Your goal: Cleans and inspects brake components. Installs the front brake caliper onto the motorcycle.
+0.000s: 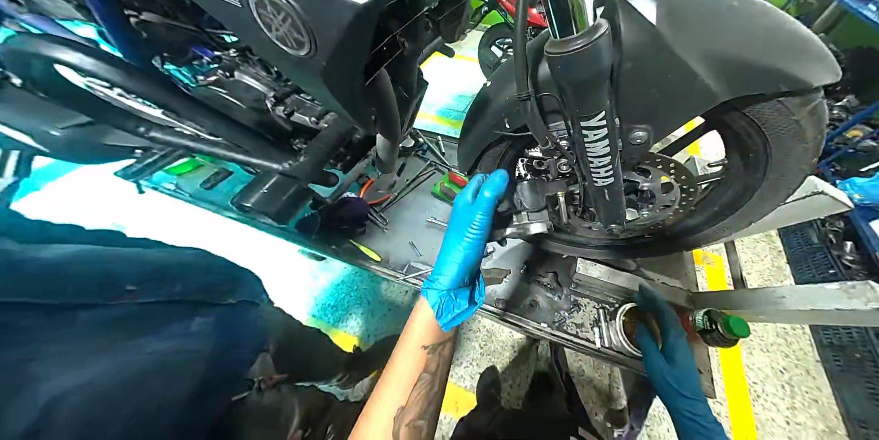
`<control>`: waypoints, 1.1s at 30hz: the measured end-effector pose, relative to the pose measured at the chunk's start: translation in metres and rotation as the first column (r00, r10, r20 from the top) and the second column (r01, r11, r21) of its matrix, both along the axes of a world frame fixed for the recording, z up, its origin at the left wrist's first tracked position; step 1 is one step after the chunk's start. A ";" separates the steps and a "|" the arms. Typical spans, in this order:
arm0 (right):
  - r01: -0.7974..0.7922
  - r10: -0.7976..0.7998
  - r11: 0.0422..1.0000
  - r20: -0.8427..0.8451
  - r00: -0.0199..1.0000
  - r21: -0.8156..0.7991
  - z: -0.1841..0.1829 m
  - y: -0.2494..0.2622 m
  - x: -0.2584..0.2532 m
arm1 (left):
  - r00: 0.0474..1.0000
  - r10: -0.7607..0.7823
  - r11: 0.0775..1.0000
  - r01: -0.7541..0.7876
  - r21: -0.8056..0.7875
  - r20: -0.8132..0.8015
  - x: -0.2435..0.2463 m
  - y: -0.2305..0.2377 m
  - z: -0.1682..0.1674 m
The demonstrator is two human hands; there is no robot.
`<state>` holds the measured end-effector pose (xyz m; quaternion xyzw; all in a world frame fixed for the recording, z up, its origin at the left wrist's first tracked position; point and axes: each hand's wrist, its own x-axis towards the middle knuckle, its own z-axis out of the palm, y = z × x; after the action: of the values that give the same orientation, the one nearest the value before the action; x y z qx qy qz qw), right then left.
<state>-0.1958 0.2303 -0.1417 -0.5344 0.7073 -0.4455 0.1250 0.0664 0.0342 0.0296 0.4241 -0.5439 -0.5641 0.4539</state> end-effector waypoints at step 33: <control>-0.620 0.138 0.702 -0.788 0.600 -0.349 0.181 -0.149 0.039 | 0.976 -0.173 0.985 0.170 0.029 0.133 0.007 -0.054 0.040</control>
<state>-0.1564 0.0816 0.0398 -0.8188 0.3810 -0.3598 -0.2345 0.0733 -0.0199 0.0697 0.4168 -0.6028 -0.5761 0.3620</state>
